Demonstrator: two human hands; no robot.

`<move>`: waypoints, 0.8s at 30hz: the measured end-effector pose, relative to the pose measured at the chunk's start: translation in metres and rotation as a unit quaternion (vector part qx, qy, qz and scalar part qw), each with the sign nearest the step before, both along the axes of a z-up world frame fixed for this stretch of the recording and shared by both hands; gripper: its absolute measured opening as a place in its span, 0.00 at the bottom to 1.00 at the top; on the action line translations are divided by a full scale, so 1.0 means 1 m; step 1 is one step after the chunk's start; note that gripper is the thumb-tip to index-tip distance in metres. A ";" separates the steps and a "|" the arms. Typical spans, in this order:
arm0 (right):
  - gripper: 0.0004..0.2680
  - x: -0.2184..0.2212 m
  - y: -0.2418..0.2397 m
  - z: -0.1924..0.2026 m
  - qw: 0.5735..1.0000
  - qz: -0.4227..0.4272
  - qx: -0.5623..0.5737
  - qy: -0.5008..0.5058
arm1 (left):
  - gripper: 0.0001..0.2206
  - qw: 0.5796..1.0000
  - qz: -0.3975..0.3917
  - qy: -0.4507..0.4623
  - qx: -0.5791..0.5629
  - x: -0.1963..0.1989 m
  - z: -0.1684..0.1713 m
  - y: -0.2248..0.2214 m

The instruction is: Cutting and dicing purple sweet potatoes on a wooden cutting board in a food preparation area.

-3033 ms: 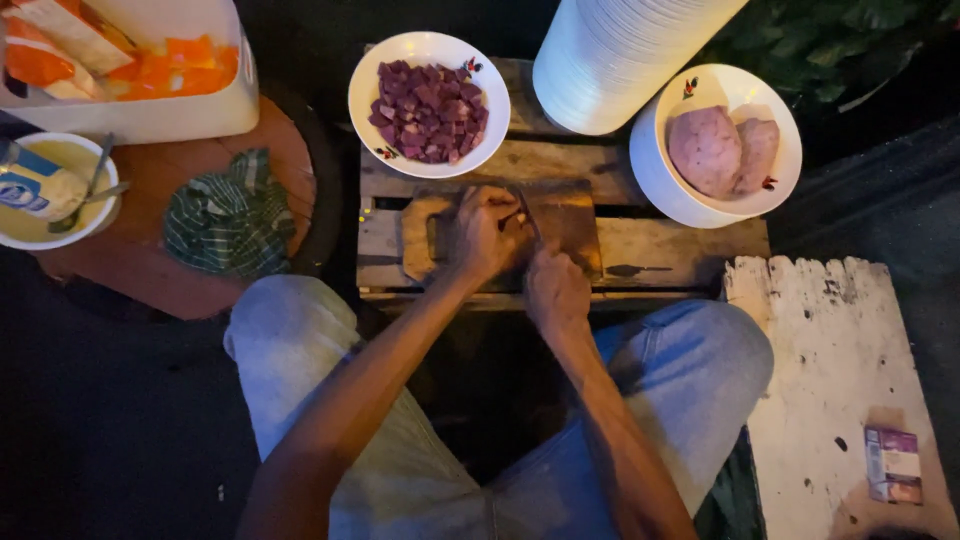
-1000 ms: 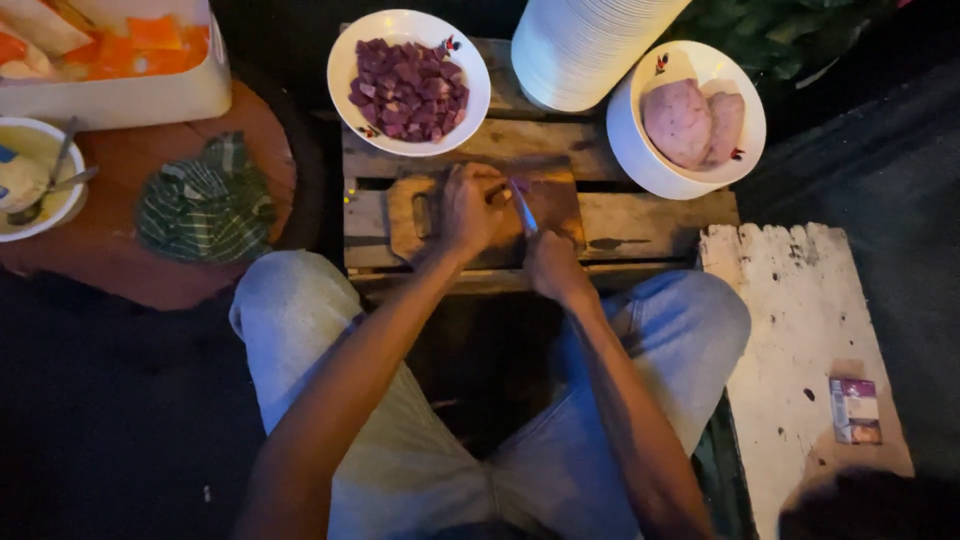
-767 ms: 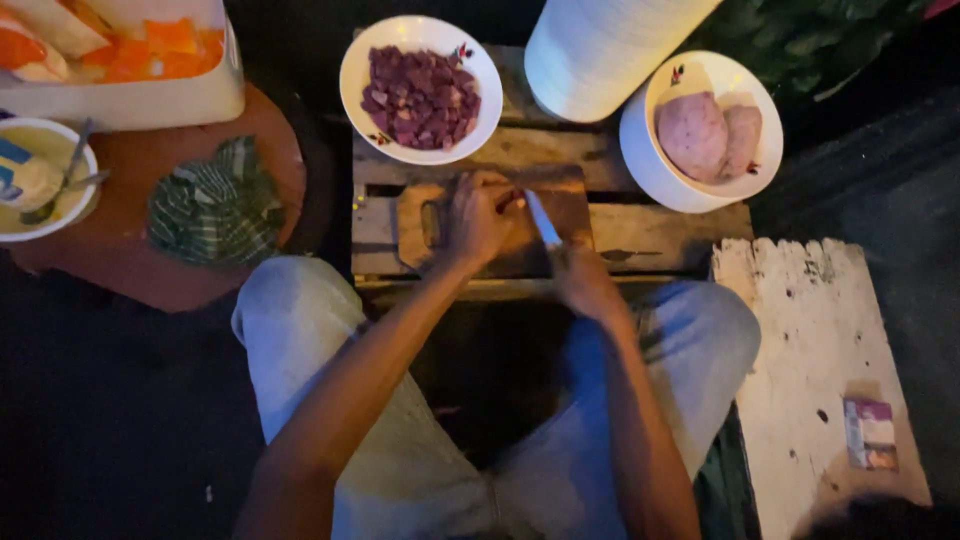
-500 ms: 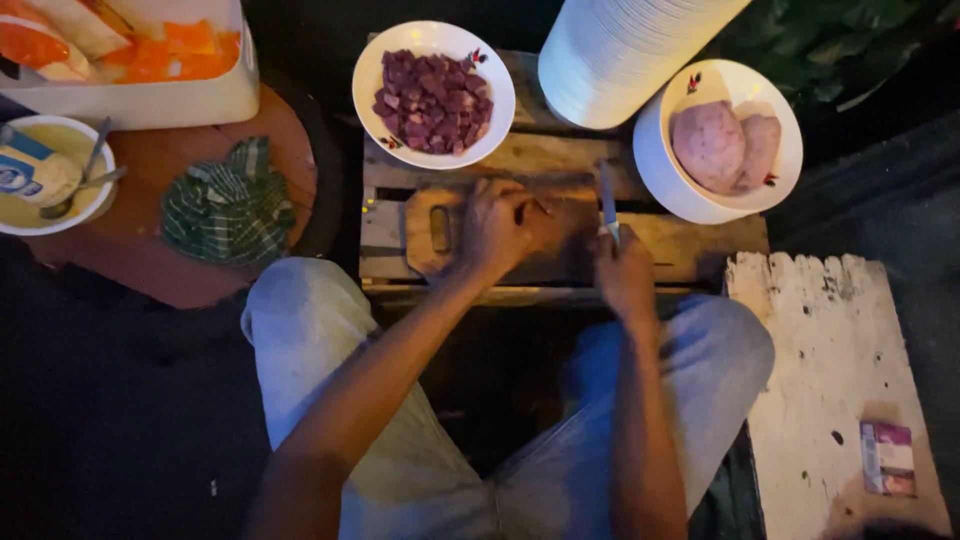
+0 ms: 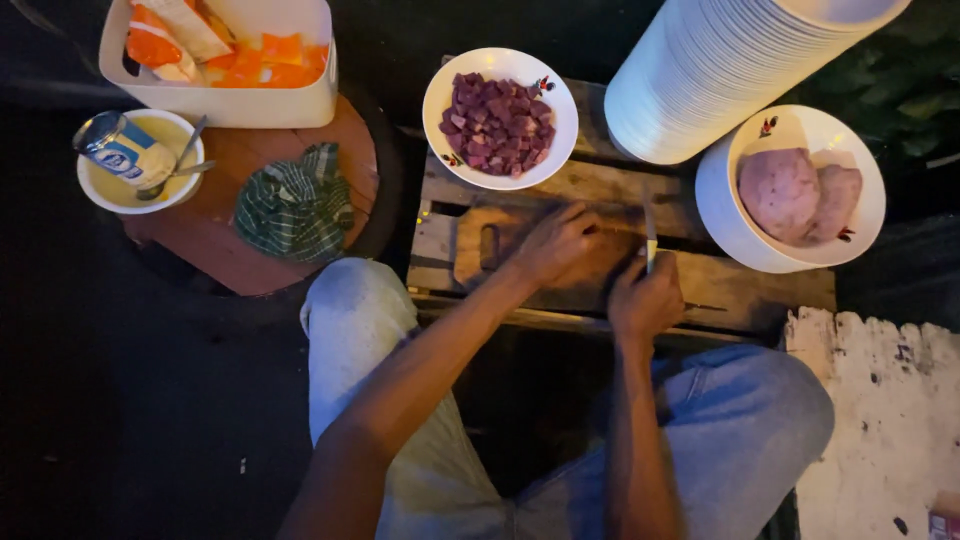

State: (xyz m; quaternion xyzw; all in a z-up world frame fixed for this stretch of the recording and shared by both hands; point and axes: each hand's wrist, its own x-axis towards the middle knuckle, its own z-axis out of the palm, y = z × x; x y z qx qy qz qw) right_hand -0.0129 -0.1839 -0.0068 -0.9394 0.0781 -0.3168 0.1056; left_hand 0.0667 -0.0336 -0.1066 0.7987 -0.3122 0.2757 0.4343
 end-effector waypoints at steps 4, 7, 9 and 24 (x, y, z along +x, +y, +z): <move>0.05 -0.002 0.005 0.000 1.000 0.003 0.006 -0.021 | 0.29 0.999 -0.043 0.008 0.023 -0.003 0.059 0.018; 0.06 0.000 0.006 -0.009 0.999 -0.016 -0.032 -0.027 | 0.11 0.982 0.110 -0.073 0.136 0.007 0.094 0.034; 0.06 -0.001 0.007 -0.002 0.999 -0.001 -0.031 -0.038 | 0.14 0.982 0.136 0.095 -0.088 0.020 0.108 0.046; 0.07 -0.015 0.020 0.023 1.000 0.024 0.007 -0.003 | 0.18 0.996 0.068 0.050 -0.008 0.032 0.204 0.197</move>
